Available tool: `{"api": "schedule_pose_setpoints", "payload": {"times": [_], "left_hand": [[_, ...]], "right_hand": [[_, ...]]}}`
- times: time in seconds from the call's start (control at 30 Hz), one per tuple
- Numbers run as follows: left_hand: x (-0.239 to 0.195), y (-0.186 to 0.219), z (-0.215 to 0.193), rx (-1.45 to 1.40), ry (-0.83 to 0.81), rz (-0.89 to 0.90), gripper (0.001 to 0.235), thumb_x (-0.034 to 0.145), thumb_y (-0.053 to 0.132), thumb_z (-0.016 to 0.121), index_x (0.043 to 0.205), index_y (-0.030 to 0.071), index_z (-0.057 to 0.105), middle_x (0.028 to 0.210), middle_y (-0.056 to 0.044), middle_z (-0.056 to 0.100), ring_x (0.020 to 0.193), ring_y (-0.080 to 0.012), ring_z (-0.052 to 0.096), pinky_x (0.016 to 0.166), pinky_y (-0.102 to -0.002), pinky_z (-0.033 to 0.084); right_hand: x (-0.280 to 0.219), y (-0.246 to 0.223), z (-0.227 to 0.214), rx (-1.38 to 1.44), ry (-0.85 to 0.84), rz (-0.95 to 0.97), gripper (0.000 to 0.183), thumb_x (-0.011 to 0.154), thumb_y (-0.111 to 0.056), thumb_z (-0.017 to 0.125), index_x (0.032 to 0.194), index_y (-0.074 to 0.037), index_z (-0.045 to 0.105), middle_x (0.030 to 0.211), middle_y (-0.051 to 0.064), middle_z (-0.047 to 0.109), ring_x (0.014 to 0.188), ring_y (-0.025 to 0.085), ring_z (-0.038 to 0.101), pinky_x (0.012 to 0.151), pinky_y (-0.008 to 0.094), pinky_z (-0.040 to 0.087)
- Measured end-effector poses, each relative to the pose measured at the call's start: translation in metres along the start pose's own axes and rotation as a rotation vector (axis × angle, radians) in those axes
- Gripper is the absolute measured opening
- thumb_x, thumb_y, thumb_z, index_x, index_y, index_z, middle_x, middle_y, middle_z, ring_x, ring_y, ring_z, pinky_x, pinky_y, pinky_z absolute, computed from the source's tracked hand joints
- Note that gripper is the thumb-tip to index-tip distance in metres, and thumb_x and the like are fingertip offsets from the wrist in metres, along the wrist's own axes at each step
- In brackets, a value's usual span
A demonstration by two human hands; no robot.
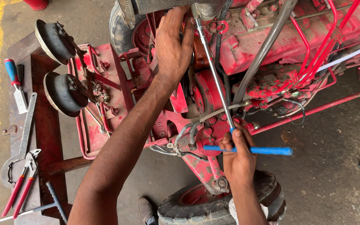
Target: The person uses a T-handle hex key to loosen a bolt on a red tractor engine, then wipes oil off the internal components with a white cloth, and finally handles a black rubber hose near the fan belt area.
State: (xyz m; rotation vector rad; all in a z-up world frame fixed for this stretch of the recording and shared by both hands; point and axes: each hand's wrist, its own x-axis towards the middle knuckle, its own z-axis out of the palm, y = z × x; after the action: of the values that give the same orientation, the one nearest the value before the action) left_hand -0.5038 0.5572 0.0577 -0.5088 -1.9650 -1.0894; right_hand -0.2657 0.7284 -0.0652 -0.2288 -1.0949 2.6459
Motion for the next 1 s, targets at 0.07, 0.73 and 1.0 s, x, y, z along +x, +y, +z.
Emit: {"api": "schedule_pose_setpoints", "payload": {"times": [0.07,0.73,1.0], "left_hand": [[0.003,0.002,-0.002,0.007,-0.023,-0.010,0.024,0.104,0.012,0.063,0.128,0.008,0.061,0.118,-0.010,0.067,0.107,-0.0308,0.063,0.097,-0.043,0.049],[-0.054,0.077,0.006,-0.955,-0.469,-0.957,0.035,0.108,0.032,0.043,0.116,-0.001,0.049,0.081,-0.018,0.072,0.060,-0.0271,0.074,0.052,-0.038,0.063],[-0.052,0.080,0.002,-0.997,-0.481,-0.979,0.040,0.107,0.034,0.042,0.119,-0.003,0.049,0.083,-0.021,0.073,0.063,-0.0308,0.075,0.052,-0.041,0.063]], "right_hand": [[0.004,-0.001,-0.002,0.298,-0.132,0.115,0.028,0.114,-0.017,0.058,0.130,0.006,0.061,0.086,0.006,0.059,0.068,0.008,0.052,0.064,0.026,0.044],[-0.029,-0.025,0.027,-0.393,0.255,-0.307,0.053,0.094,-0.016,0.062,0.143,-0.002,0.046,0.131,0.022,0.059,0.117,0.032,0.058,0.097,0.045,0.049],[-0.047,-0.025,0.023,-1.378,0.064,-0.903,0.054,0.076,-0.009,0.082,0.127,-0.005,0.065,0.139,0.017,0.062,0.141,0.041,0.050,0.123,0.057,0.032]]}}
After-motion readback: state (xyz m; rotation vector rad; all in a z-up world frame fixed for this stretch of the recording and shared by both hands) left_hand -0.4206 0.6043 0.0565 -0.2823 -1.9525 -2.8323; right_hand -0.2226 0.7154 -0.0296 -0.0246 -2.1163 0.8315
